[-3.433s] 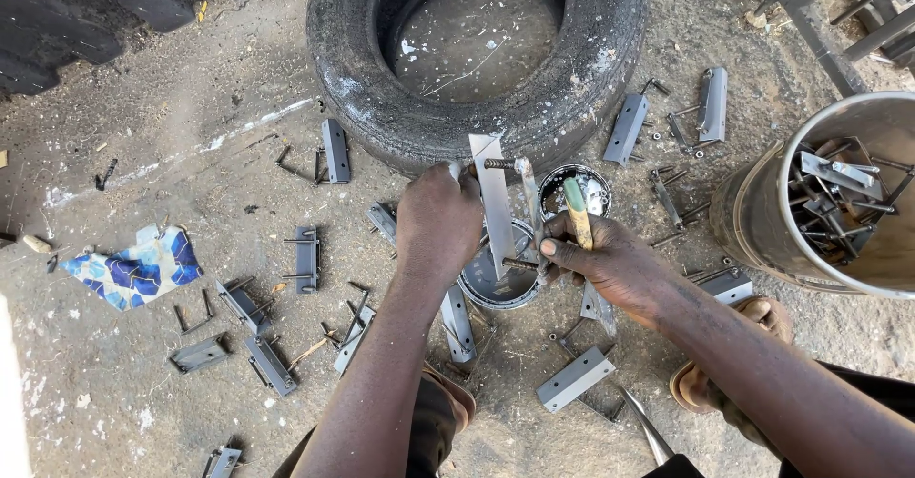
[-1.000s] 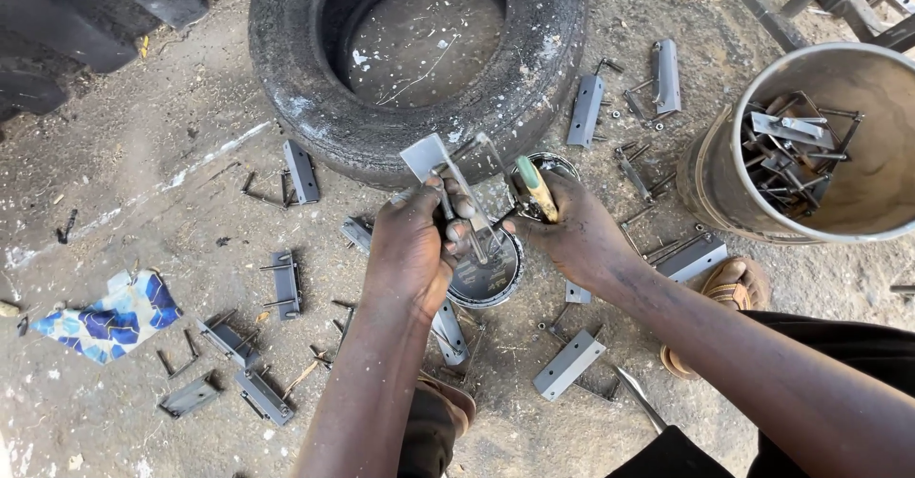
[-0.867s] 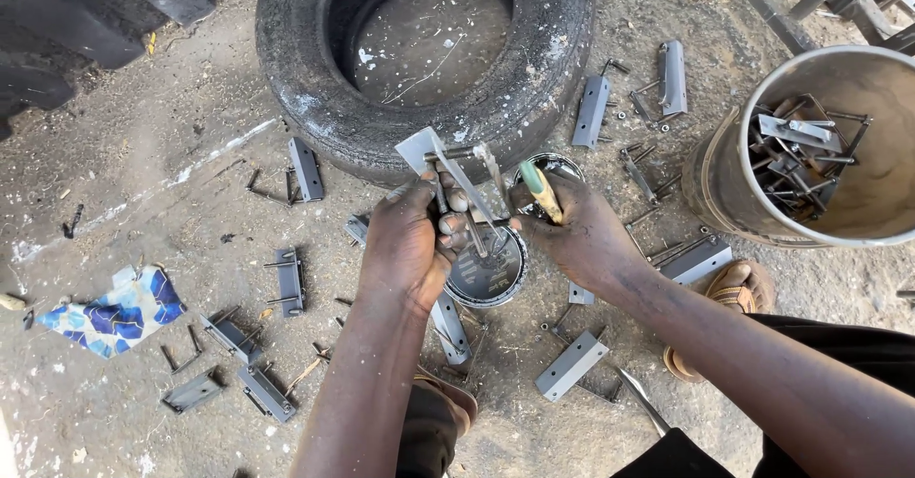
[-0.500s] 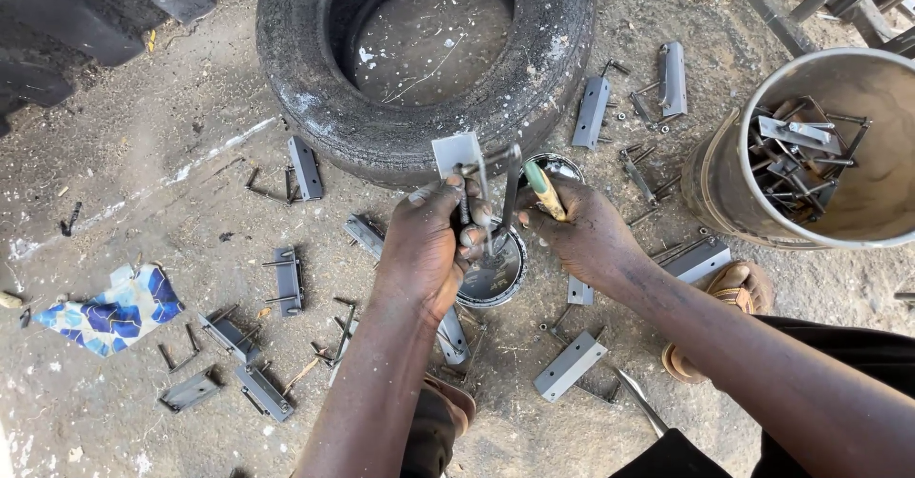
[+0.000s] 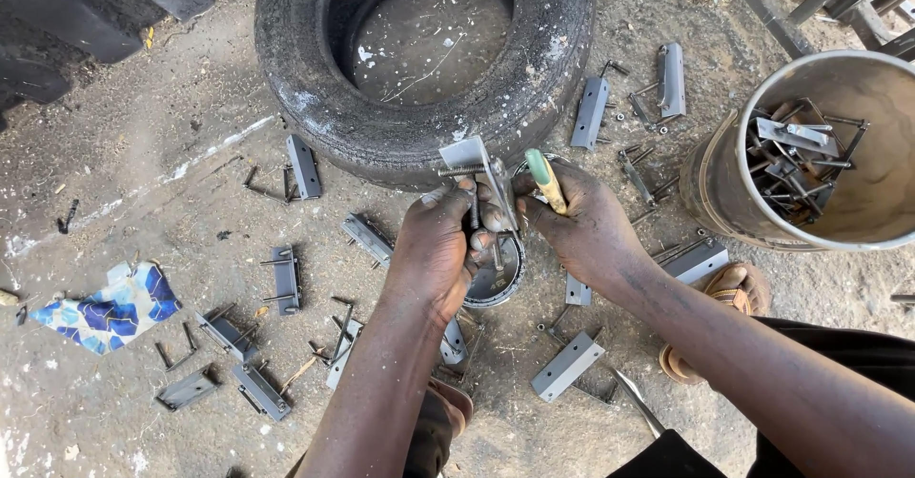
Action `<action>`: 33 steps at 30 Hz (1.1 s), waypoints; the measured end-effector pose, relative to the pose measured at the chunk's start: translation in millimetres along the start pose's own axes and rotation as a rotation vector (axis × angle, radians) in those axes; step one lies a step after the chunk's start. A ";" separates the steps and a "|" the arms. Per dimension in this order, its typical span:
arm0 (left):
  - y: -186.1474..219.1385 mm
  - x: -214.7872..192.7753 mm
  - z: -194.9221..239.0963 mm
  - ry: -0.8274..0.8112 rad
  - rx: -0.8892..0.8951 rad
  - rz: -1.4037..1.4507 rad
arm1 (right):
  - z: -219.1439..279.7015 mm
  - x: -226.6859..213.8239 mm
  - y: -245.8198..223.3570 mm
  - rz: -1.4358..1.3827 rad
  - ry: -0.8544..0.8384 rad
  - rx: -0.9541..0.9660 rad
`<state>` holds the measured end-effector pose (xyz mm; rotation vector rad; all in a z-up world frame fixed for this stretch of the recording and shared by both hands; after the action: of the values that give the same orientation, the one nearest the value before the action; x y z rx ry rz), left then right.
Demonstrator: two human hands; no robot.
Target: Painting small metal L-brackets with grey paint using a brush
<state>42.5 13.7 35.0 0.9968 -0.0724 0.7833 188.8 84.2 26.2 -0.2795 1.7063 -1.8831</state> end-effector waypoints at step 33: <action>25.2 -47.0 -7.1 0.179 0.064 -0.903 | -10.8 -37.5 7.7 -0.101 0.086 0.100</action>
<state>-9.4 0.5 30.8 0.8886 0.5304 0.0375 215.8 113.4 25.3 -0.2529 1.6753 -2.0740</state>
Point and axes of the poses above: each hand's wrist, its own z-axis away from the middle knuckle, its own x-axis out of the palm, y = z × x, the point moved 2 cm from there along -z, towards the middle knuckle, and after that the axes turned 1 degree about -z, right-handed, at the moved point
